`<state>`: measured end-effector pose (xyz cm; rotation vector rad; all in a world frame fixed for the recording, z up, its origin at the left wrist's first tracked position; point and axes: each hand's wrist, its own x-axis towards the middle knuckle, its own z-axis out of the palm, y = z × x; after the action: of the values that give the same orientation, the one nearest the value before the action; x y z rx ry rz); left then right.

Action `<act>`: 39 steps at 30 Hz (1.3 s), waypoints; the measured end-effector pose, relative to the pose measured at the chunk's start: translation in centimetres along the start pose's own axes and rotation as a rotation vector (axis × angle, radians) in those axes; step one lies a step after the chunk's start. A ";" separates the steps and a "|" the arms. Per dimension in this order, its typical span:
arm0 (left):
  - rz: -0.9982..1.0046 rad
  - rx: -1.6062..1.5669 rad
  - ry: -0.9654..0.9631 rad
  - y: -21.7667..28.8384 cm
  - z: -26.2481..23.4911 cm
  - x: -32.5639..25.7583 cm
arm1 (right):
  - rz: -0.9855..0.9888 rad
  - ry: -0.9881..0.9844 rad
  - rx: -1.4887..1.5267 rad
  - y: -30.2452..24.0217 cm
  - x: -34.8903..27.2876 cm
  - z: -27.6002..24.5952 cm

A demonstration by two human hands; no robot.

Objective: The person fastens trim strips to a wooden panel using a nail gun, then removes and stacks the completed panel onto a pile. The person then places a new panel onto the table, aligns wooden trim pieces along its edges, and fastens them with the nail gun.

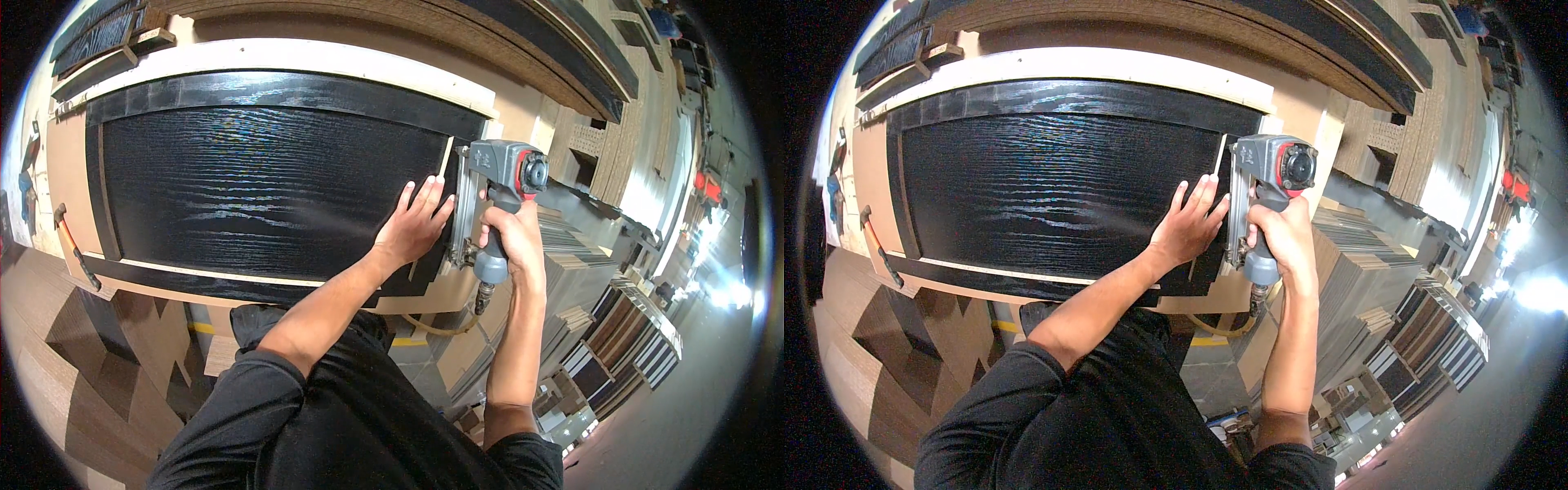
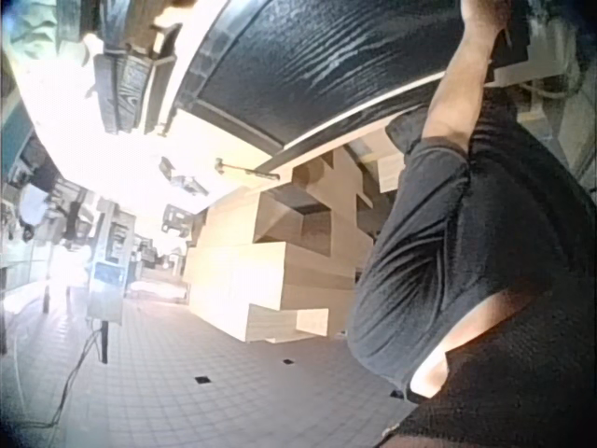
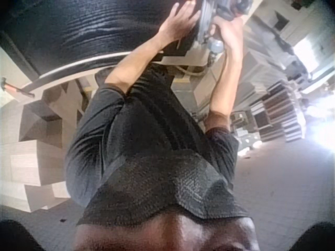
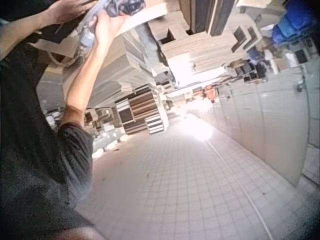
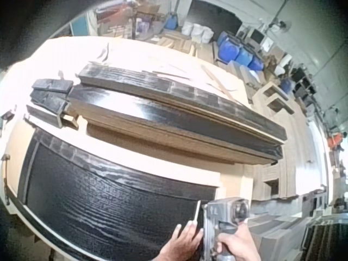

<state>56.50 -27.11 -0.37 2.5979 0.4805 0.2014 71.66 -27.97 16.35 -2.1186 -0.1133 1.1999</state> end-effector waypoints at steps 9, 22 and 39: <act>-0.009 -0.003 -0.045 0.1 -0.3 0.0 | 0.013 0.004 -0.065 0.3 0.0 0.1; 0.151 -0.236 -0.019 -5.3 -2.5 1.3 | -0.047 0.068 0.148 7.7 -9.1 -1.2; 0.070 -0.116 0.036 -5.2 -2.1 1.6 | -0.039 0.034 0.073 9.7 -6.5 1.1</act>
<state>55.96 -21.37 -0.97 2.5032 0.3795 0.2916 64.71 -37.30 14.83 -2.0628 -0.0930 1.1283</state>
